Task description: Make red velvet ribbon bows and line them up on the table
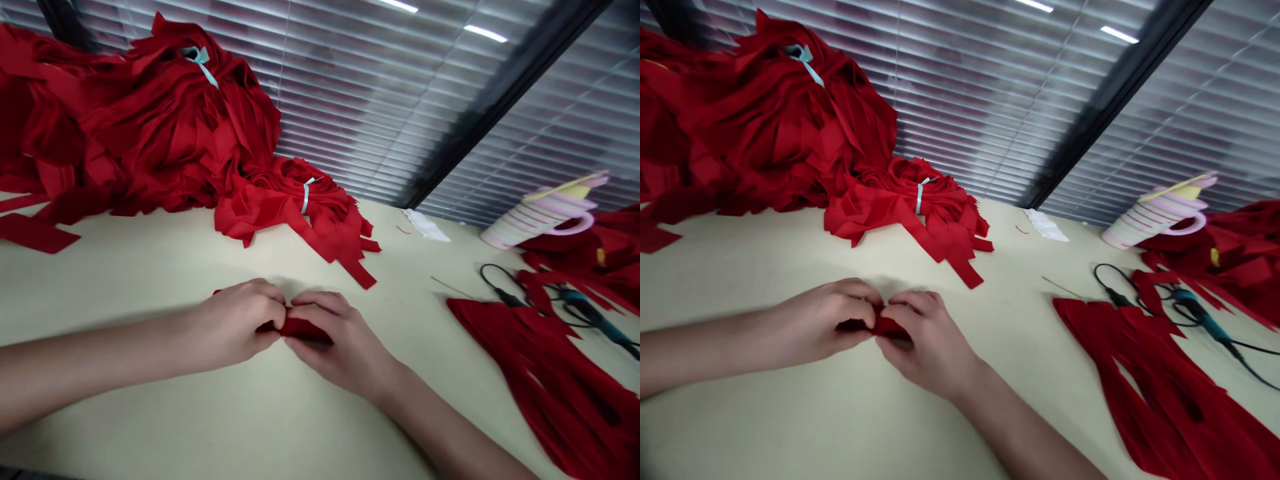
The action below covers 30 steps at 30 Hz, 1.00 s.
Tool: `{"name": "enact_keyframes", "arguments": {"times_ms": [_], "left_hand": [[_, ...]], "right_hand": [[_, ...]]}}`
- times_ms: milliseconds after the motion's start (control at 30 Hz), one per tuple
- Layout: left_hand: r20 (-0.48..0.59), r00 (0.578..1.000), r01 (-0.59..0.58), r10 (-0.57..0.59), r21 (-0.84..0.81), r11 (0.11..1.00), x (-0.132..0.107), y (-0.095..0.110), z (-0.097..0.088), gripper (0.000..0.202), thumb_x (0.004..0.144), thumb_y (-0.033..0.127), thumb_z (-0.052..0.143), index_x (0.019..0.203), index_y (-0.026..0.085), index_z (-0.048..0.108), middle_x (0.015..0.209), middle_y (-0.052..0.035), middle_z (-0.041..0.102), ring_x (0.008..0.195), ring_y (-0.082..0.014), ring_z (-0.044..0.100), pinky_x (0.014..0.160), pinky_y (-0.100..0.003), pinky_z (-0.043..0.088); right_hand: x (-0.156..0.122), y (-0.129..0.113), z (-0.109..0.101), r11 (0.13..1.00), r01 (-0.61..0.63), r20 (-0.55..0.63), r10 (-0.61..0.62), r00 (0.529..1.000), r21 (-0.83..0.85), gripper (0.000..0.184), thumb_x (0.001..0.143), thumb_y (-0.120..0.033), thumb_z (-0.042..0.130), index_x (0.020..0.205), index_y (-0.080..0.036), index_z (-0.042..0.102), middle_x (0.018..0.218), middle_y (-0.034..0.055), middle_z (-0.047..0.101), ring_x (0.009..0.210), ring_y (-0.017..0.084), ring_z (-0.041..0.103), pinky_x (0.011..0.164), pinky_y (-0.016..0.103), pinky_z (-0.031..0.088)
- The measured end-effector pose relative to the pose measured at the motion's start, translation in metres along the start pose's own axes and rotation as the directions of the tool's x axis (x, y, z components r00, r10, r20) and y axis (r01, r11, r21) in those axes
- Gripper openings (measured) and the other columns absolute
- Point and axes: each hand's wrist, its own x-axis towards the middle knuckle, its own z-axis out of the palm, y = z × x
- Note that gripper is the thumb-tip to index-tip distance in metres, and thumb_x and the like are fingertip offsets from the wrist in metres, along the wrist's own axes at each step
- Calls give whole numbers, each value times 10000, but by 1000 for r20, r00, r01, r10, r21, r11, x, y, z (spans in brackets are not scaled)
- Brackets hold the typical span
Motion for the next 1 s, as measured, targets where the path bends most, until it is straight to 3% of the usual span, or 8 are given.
{"name": "enact_keyframes", "arguments": {"times_ms": [100,367,700,1000], "left_hand": [[-4,1000,-9,9,0,1000,-1,0,0,123,797,88,594,773,194,650,907,-9,633,878,-169,600,781,-287,498],[0,1000,-16,16,12,1000,-2,-2,0,122,800,91,577,766,201,619,909,2,617,894,-164,588,770,-275,481],[37,999,-31,29,57,998,0,-1,-1,134,823,91,560,816,193,647,906,-11,627,904,-189,580,823,-318,481],[17,998,-55,54,73,996,-2,1,-1,109,837,99,562,810,179,631,940,-26,613,913,-198,584,808,-336,491]], "right_hand": [[0,-1,-3,996,-87,53,89,995,-35,275,730,-184,716,973,-197,587,993,37,680,956,208,619,868,392,460],[2,-2,-6,987,-155,166,161,973,-44,243,802,-214,670,1001,-210,530,982,29,660,961,206,584,890,424,412],[2,-2,-8,997,-73,190,78,979,-36,133,878,-231,600,1010,-222,584,1034,35,658,974,193,575,891,397,393],[0,2,-6,997,-43,134,52,990,-68,195,855,-252,636,1042,-222,587,1058,35,658,990,197,587,904,396,380]]}}
